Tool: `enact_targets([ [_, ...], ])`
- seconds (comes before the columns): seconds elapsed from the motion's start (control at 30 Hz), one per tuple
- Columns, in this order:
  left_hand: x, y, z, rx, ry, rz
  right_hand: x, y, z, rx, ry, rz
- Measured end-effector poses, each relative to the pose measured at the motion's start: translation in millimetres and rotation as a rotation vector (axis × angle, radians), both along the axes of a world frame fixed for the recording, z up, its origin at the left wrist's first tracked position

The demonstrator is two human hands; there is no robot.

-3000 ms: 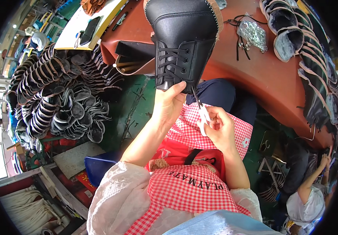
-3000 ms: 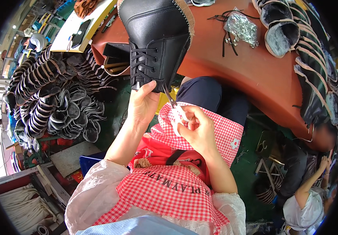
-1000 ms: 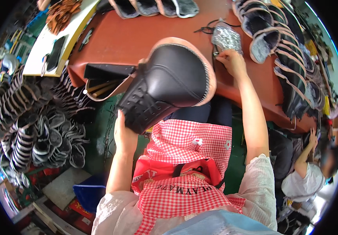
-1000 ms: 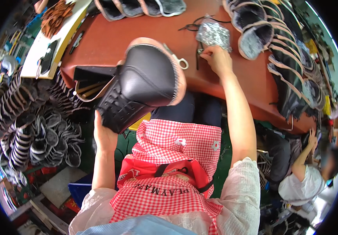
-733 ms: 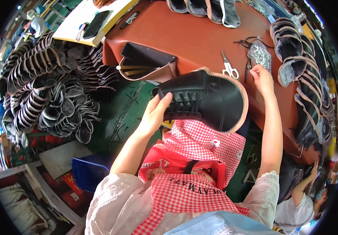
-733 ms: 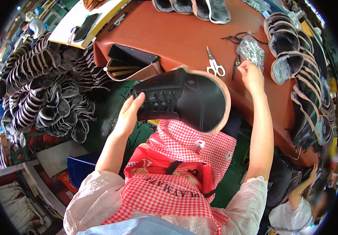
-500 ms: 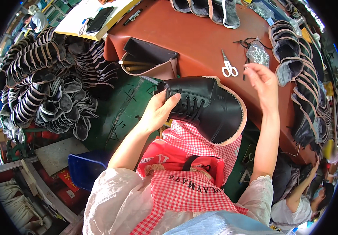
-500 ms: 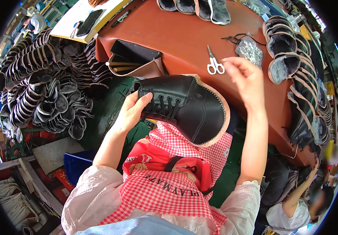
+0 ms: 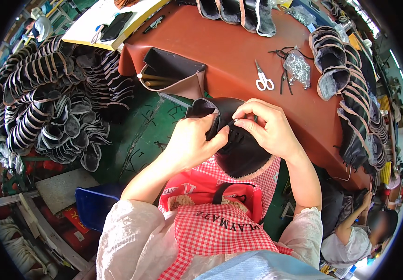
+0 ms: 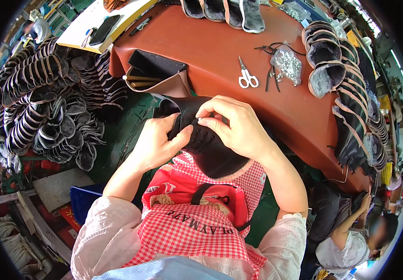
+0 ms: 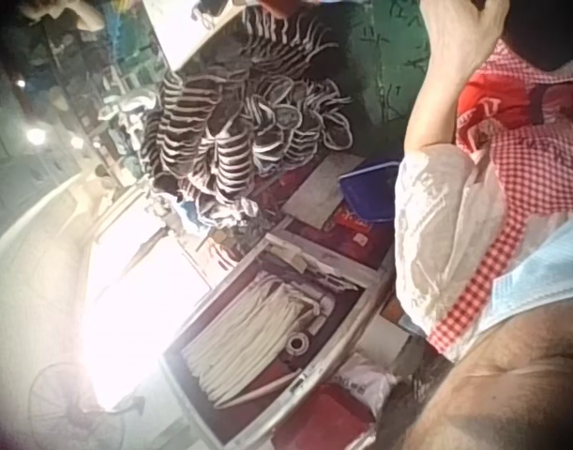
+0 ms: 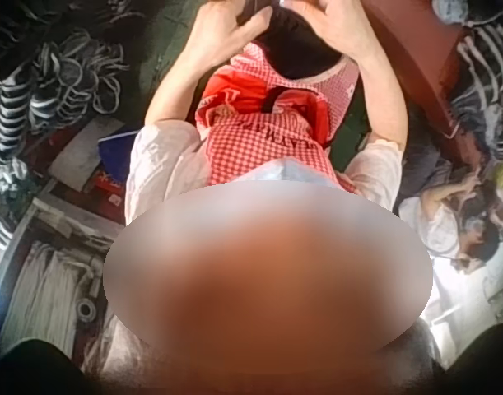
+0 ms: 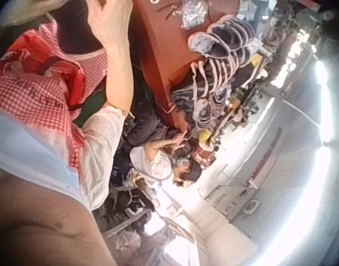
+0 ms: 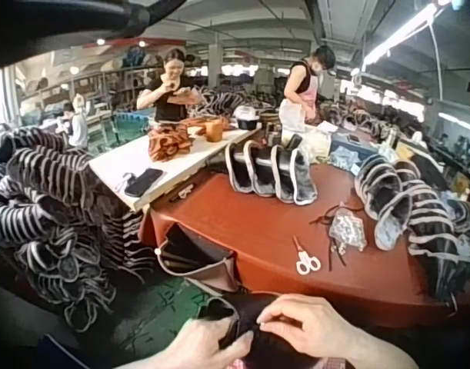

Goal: Lacing black leather boots at a shoe manufacturing workbench.

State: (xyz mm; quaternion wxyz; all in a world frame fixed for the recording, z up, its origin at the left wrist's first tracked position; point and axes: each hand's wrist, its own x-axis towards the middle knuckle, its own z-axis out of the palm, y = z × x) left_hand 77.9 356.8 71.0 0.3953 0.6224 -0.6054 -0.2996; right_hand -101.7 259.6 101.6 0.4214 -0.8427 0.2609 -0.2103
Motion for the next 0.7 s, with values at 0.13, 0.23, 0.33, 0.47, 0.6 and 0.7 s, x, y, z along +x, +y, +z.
enact_targets([
  [0.13, -2.1, 1.2, 10.2, 0.040, -0.061, -0.028, -0.9, -0.4, 2.1, -0.070, -0.015, 0.039],
  [0.23, -3.2, 1.1, 7.6, -0.032, -0.094, -0.023, -2.3, -0.7, 5.3, -0.111, 0.022, 0.060],
  [0.33, -3.8, 0.7, 6.3, 0.000, -0.114, -0.013, -3.7, -0.4, 7.4, -0.087, -0.007, 0.033],
  [0.47, -5.7, 0.8, 7.9, -0.020, -0.131, -0.018, -2.4, 0.2, 8.7, -0.174, 0.040, 0.058],
  [0.6, -5.6, 1.6, 6.7, -0.054, -0.147, -0.022, -1.6, 1.6, 9.1, -0.196, 0.059, 0.081],
  [0.7, -6.5, 1.0, 6.2, -0.038, -0.152, -0.026, -1.3, 0.6, 7.3, -0.217, 0.046, 0.117],
])
